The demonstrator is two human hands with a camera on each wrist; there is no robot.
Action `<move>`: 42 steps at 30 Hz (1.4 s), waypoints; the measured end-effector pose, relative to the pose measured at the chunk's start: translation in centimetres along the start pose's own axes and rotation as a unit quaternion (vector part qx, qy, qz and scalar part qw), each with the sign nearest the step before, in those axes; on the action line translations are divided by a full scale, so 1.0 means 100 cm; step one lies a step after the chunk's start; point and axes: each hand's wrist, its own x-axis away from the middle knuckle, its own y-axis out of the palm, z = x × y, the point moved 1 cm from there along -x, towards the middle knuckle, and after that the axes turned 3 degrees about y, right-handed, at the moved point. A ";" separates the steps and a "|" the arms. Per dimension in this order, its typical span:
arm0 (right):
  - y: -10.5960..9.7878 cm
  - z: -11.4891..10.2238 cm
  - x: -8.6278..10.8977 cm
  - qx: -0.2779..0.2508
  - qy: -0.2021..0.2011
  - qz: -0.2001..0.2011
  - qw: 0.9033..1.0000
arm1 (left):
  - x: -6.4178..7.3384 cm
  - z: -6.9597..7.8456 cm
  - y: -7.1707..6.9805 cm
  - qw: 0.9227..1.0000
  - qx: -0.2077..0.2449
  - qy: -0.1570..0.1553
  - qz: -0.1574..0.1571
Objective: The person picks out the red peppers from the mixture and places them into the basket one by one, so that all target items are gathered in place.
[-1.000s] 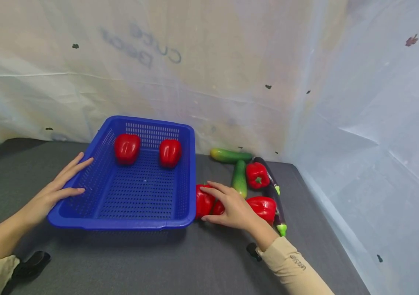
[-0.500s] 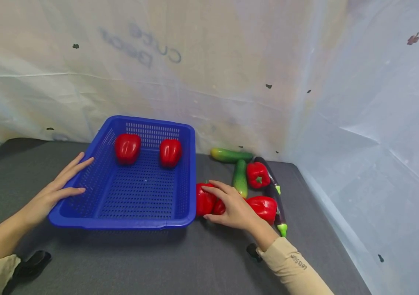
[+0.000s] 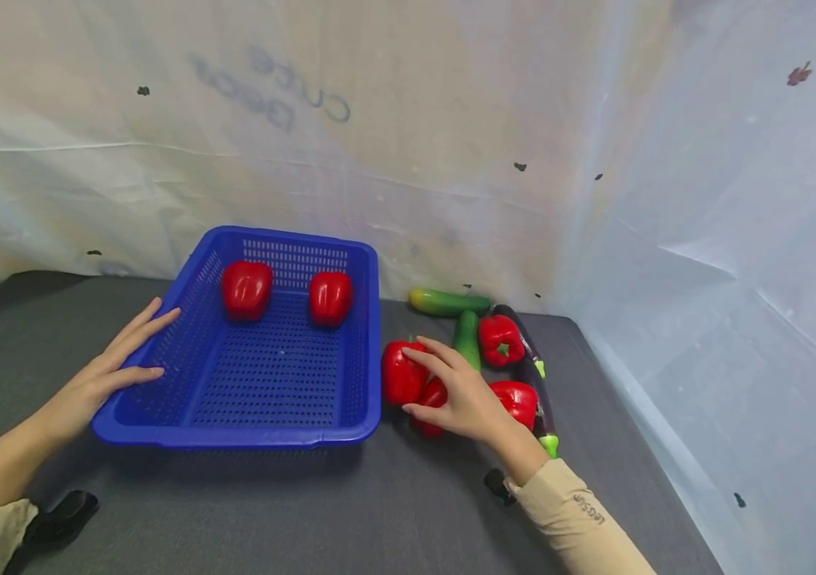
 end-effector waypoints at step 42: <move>-0.034 -0.008 -0.031 0.039 -0.031 0.072 0.996 | 0.000 0.001 0.000 1.000 -0.002 -0.002 0.002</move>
